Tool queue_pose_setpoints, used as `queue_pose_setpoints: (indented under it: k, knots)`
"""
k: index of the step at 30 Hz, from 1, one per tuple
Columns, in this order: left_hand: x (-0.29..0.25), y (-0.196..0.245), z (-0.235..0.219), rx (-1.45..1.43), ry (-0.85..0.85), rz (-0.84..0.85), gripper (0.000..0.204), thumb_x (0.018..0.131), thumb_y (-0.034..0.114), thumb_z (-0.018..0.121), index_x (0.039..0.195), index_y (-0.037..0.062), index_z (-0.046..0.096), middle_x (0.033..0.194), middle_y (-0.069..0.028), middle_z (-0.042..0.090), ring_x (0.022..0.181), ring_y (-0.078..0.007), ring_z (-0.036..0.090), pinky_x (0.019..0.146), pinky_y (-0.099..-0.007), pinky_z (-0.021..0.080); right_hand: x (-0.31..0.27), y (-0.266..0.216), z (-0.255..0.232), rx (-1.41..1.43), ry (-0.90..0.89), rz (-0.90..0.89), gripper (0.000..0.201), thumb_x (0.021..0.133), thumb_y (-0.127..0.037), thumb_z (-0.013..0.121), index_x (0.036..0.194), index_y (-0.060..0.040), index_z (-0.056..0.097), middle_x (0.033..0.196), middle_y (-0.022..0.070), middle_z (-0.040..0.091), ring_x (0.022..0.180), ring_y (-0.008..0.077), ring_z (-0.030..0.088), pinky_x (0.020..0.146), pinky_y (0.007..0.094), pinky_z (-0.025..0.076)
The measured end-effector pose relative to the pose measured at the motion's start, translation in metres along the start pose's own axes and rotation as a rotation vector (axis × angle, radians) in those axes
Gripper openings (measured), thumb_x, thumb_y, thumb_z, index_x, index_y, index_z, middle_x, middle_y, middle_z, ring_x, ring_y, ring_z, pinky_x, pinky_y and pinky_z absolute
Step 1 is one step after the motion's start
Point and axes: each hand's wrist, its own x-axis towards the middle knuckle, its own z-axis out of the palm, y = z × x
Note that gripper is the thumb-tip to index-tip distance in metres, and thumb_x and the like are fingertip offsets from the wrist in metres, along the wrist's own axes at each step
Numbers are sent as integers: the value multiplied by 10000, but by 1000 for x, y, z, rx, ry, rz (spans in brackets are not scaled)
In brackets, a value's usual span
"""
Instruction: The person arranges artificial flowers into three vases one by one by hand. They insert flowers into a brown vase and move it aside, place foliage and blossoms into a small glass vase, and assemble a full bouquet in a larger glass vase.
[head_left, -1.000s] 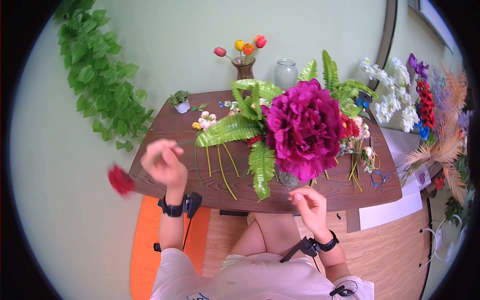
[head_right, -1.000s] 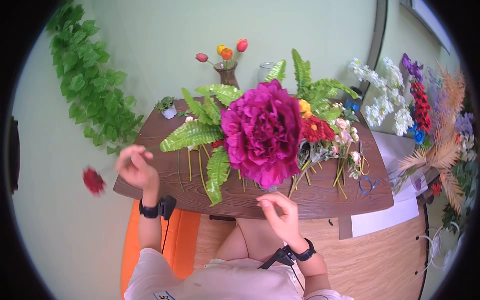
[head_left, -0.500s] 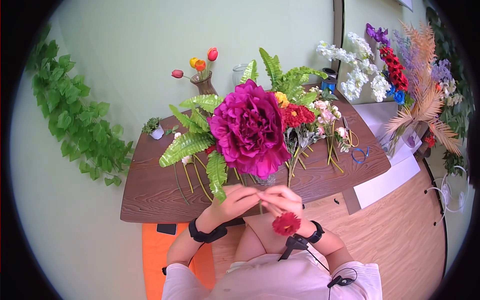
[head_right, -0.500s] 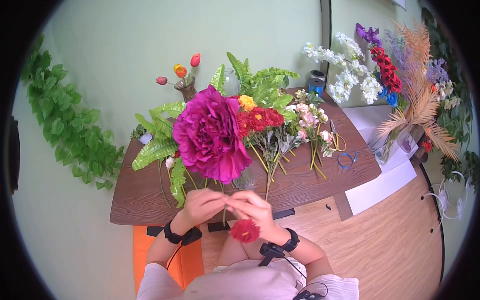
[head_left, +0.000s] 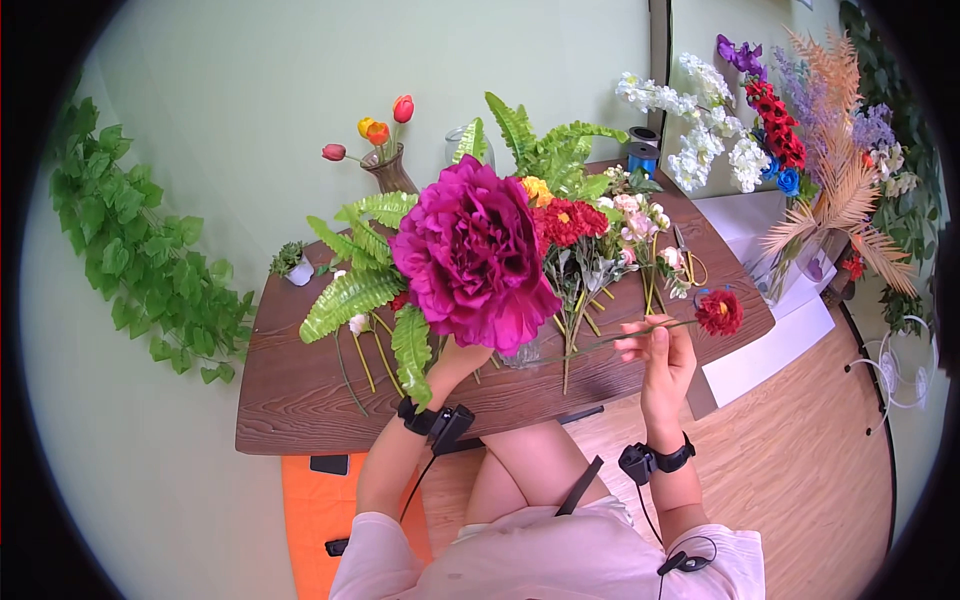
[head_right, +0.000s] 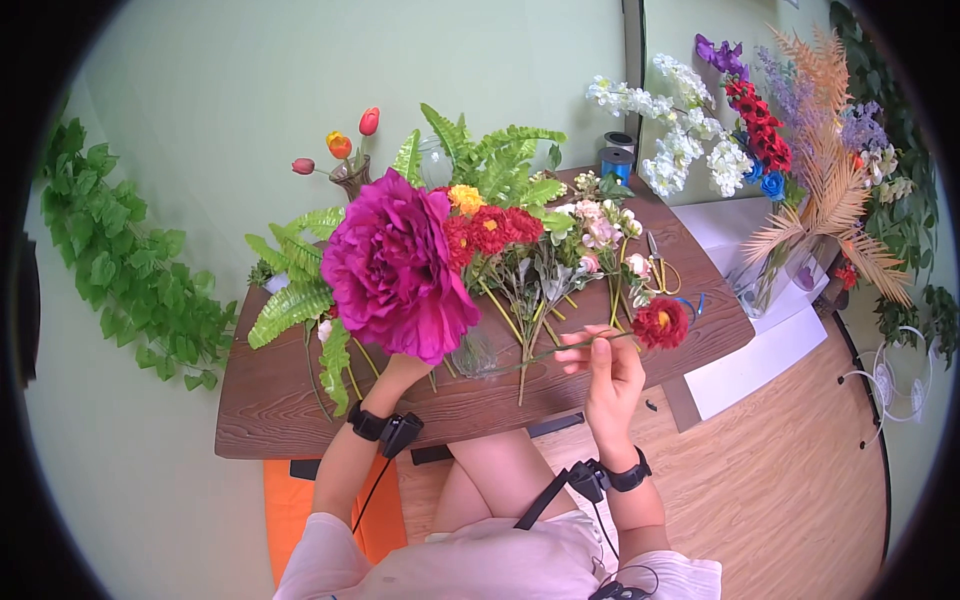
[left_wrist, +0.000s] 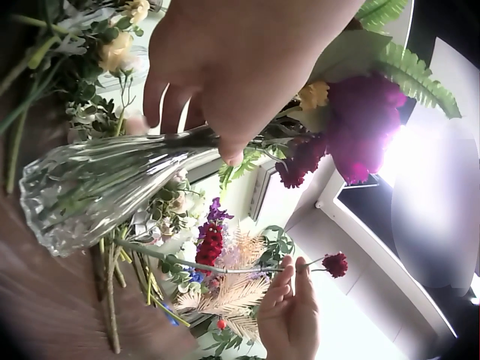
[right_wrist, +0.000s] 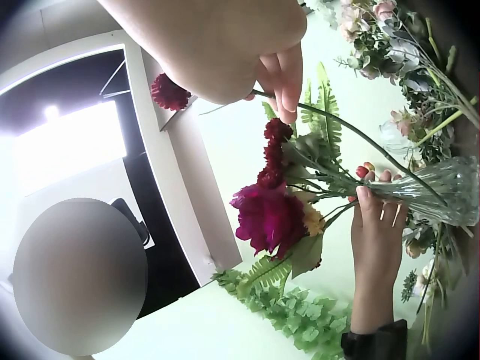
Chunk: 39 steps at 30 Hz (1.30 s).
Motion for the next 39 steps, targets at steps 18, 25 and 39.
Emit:
queue_pose_setpoints:
  k: [18,25,39]
  knots:
    - [61,-17,-37,42,49,-80,642,803,363,631,1292,32,378,1309,-130,410,1211,-279,386,1010,-389,284,38,-12,16,-49,27,-82,182,902,-73,497,1031,49,536,903,147,636,742,165,635,636,243,492]
    - [16,-94,11,-424,-157,-186,490,904,290,480,1317,59,355,1372,-110,352,1257,-258,348,1048,-378,259,64,-12,36,102,11,-151,86,893,-87,525,885,-5,502,853,143,637,670,132,623,576,215,486]
    - [22,-83,4,-134,-119,-136,495,915,218,478,1350,72,291,1354,-93,363,1267,-230,320,1060,-356,244,96,-1,81,170,-55,-159,106,880,-79,547,893,7,486,809,127,615,655,139,625,561,219,498]
